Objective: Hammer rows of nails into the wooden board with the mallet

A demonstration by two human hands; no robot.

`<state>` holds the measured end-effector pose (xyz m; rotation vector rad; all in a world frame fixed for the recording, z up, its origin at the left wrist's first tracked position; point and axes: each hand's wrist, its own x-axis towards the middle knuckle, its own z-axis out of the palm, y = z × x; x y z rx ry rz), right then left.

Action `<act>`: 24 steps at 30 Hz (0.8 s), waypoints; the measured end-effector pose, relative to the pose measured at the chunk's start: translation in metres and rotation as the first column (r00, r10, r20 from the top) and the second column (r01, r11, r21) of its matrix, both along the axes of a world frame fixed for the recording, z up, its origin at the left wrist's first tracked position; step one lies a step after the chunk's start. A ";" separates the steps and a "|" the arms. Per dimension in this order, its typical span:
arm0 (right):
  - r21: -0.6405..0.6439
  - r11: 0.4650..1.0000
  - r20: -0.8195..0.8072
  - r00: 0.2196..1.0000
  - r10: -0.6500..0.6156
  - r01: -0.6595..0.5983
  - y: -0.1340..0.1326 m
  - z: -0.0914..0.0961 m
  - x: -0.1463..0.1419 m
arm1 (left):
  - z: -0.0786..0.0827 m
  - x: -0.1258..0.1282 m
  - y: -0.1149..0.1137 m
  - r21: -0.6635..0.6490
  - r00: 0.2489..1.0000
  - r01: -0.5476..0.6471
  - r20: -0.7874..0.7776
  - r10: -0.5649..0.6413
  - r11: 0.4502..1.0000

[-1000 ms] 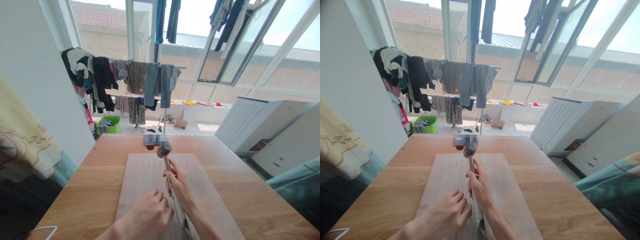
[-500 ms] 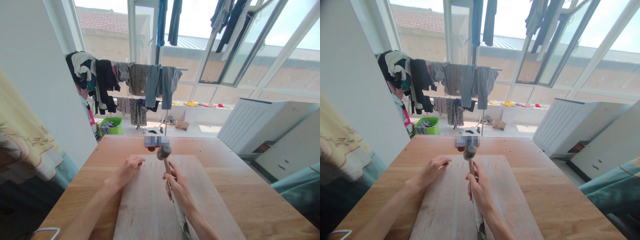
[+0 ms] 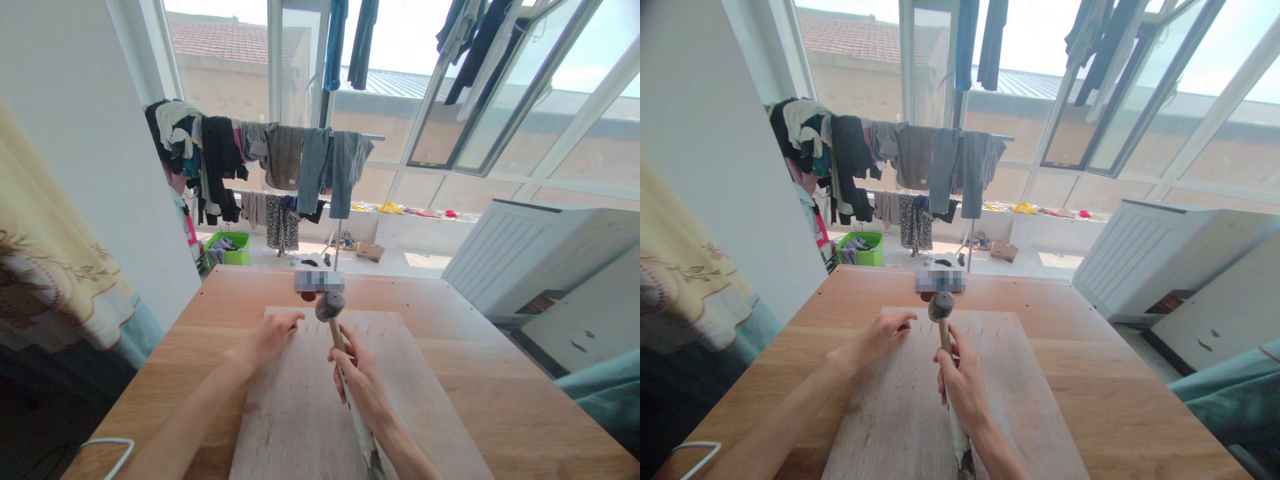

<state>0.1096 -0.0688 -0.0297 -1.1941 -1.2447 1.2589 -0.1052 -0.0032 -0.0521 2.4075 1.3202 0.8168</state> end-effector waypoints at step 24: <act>0.046 0.948 -0.140 0.938 0.319 -0.315 -0.009 -0.013 -0.012 | -0.014 0.005 -0.003 -0.228 0.856 -0.013 0.501 0.129 0.974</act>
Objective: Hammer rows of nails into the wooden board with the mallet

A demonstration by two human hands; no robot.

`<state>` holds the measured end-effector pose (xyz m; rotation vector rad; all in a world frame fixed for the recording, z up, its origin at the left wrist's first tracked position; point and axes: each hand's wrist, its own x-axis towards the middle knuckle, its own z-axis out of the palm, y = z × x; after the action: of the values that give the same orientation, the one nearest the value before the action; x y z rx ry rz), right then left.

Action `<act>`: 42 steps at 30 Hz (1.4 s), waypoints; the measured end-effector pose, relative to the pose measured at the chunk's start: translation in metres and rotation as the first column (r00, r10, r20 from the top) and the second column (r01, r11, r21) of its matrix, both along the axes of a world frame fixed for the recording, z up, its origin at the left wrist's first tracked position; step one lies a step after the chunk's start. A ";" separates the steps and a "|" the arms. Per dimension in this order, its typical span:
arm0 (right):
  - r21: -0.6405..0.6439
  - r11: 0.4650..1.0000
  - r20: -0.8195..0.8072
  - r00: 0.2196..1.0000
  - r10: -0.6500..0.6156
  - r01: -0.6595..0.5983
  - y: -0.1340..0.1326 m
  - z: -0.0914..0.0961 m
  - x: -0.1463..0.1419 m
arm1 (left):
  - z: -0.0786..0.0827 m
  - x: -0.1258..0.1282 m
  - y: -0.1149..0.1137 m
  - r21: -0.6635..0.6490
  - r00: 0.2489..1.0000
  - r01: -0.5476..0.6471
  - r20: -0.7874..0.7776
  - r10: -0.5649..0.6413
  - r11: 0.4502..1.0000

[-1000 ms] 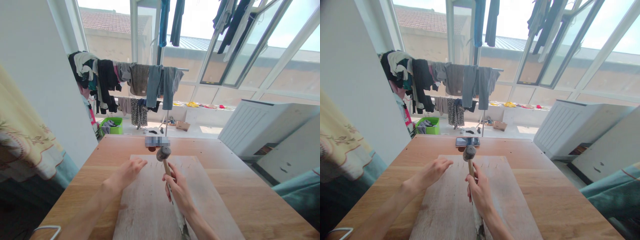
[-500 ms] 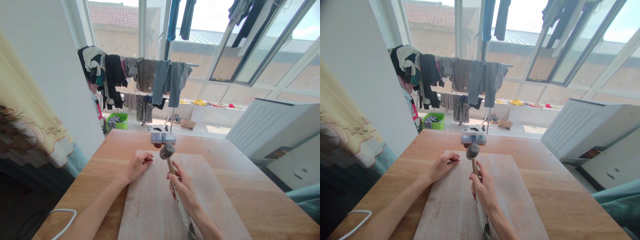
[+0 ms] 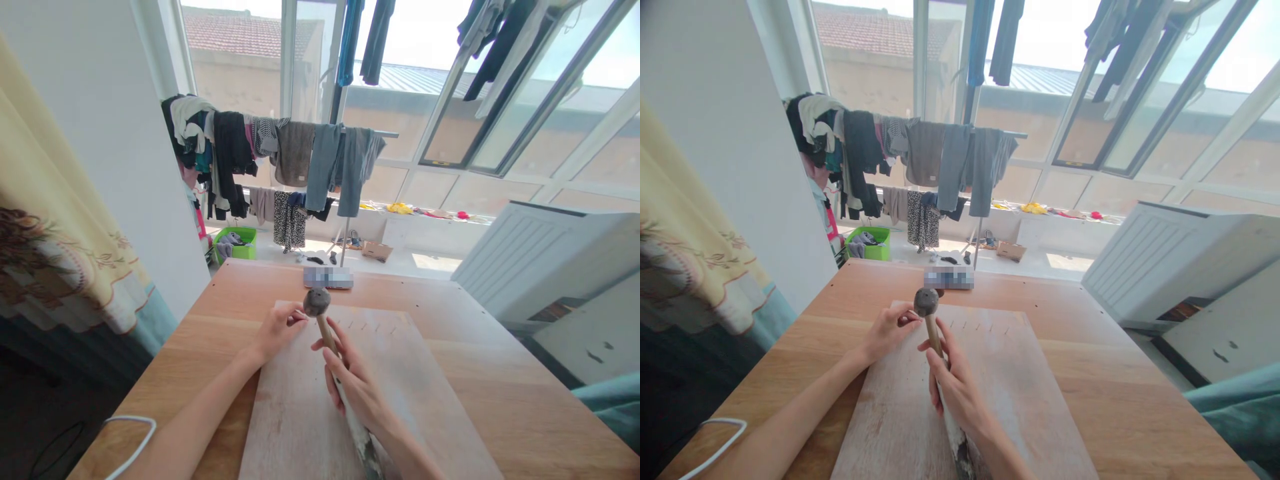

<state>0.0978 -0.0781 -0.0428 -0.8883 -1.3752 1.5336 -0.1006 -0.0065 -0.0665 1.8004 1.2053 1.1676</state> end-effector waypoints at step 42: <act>-0.017 0.932 0.434 0.842 -0.319 0.361 -0.061 -0.021 0.113 | -0.003 -0.040 -0.073 0.444 0.720 -0.013 -0.618 0.316 0.896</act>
<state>0.2107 -0.1392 -0.0635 -1.5141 -1.3490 1.1775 -0.1403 -0.0793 -0.0694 2.6410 1.6489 0.9108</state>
